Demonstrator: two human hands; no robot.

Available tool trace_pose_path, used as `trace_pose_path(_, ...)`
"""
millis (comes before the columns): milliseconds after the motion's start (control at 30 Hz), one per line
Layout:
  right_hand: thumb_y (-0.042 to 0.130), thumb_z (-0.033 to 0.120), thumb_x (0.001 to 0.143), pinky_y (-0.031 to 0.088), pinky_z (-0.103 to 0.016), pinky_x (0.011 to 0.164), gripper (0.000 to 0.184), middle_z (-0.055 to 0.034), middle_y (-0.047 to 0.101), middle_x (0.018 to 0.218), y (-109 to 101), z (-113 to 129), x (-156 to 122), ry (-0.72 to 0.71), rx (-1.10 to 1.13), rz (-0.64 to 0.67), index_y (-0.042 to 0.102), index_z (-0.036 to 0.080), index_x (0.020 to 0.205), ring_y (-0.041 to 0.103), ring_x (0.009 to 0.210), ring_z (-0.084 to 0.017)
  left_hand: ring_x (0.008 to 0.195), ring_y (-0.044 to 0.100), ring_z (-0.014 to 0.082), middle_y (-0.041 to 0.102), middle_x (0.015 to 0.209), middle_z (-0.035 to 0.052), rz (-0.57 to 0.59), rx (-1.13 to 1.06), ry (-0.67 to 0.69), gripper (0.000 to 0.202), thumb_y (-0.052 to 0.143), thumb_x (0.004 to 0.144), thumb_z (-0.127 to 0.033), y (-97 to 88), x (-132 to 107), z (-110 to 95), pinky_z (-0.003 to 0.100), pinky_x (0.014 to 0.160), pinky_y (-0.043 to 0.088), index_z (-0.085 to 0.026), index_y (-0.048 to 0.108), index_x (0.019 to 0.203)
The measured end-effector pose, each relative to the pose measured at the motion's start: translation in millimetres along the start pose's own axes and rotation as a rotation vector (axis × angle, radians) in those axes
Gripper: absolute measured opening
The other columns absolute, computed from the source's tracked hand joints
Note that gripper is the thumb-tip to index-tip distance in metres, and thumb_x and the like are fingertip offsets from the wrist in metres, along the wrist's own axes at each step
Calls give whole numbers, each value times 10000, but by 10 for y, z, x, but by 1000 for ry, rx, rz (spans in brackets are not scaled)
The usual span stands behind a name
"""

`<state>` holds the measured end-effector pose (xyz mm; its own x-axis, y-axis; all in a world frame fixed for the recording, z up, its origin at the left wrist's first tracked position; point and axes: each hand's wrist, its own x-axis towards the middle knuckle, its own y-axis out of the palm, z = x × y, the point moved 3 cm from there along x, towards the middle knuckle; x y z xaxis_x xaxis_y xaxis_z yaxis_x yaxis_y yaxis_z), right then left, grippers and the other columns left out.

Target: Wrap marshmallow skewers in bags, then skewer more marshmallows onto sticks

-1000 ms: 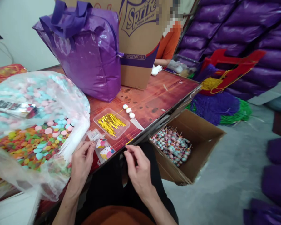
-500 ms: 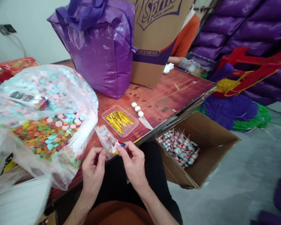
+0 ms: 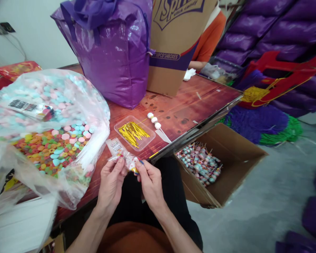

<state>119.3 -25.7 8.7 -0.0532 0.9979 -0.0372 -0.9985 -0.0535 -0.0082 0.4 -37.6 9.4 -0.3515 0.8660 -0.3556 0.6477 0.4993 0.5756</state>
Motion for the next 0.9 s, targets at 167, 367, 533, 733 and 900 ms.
trace_pose_path(167, 639, 454, 906, 362, -227, 515, 328, 24, 519, 656, 30, -12, 25, -10, 44, -13, 614, 180, 727, 417, 576, -108, 575, 496, 59, 576, 608, -48, -59, 182, 176, 307, 833, 732, -391, -58, -37, 78, 198, 606, 443, -138, 659, 719)
trace_pose_path(367, 574, 462, 945, 298, -230, 486, 455, 48, 379, 564, 12, 5, 41, -38, -18, -11, 465, 191, 597, 336, 529, -94, 572, 515, 47, 625, 693, -30, -22, -31, -25, 312, 881, 662, -344, -17, 36, -43, 169, 557, 442, -140, 663, 754)
trace_pose_path(533, 540, 426, 963, 278, -237, 495, 462, 49, 343, 575, -27, 42, 55, -127, -135, 21, 392, 200, 588, 316, 536, -92, 513, 471, 18, 605, 666, -51, -53, -90, -130, 329, 917, 588, -259, -16, 91, -122, 135, 493, 407, -131, 681, 779)
trace_pose_path(733, 536, 388, 976, 329, -240, 530, 396, 40, 416, 604, -144, 102, 161, -175, -167, -131, 500, 192, 634, 378, 559, -106, 552, 492, 25, 613, 687, -55, -155, -37, 111, 330, 921, 586, -270, 60, 69, -131, 140, 529, 434, -143, 677, 769)
trace_pose_path(900, 524, 350, 973, 400, -263, 624, 259, 10, 562, 696, -484, 150, 596, -334, -363, -385, 615, 188, 792, 500, 633, -141, 603, 555, 41, 641, 757, -46, -191, -90, 131, 364, 917, 597, -310, 62, 197, -200, 149, 532, 433, -154, 659, 800)
